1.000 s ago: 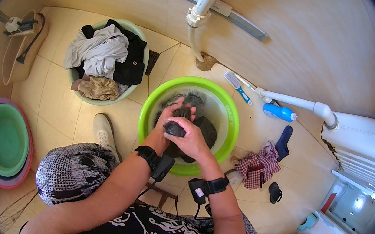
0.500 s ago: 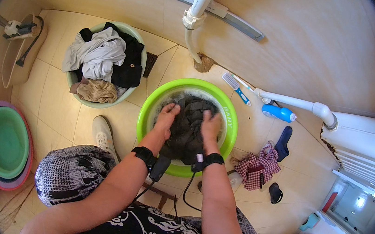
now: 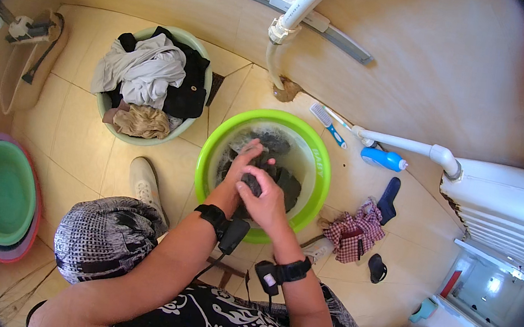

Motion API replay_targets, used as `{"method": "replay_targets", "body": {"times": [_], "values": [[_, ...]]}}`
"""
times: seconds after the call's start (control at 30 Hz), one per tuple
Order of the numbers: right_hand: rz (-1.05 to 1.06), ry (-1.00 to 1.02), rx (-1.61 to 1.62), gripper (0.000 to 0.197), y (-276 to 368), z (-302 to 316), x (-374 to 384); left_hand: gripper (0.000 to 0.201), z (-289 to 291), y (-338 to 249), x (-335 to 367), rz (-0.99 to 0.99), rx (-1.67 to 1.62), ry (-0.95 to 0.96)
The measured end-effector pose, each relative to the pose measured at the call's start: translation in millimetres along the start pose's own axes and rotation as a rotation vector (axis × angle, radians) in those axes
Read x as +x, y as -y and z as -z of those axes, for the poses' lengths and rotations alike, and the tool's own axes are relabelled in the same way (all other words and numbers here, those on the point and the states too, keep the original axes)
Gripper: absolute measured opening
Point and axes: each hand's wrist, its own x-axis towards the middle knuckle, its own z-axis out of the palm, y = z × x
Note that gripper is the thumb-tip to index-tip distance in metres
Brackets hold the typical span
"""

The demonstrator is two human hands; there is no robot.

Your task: The person washes clothes by hand in a basin of soapy water, scrubbing a white garment and then a black garment.

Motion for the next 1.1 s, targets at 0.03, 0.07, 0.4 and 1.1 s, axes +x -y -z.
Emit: {"method": "replay_targets", "body": {"times": [0.03,0.07,0.4,1.1], "values": [[0.131,-0.113,-0.069,0.022,3.9,-7.7,-4.4,0.035,-1.2,-1.2,-2.3,0.004,0.137,-0.01],[0.134,-0.114,-0.077,0.022,0.8,-8.4,-2.2,0.035,-1.0,0.2,-5.1,0.004,0.131,-0.003],[0.23,-0.327,-0.291,0.02,19.3,-23.7,-14.6,0.043,-2.2,0.8,-16.4,0.098,0.346,-0.058],[-0.337,-0.259,0.049,0.03,-141.5,54.1,38.0,0.038,-18.0,-15.4,-23.7,0.253,0.248,-0.111]]}}
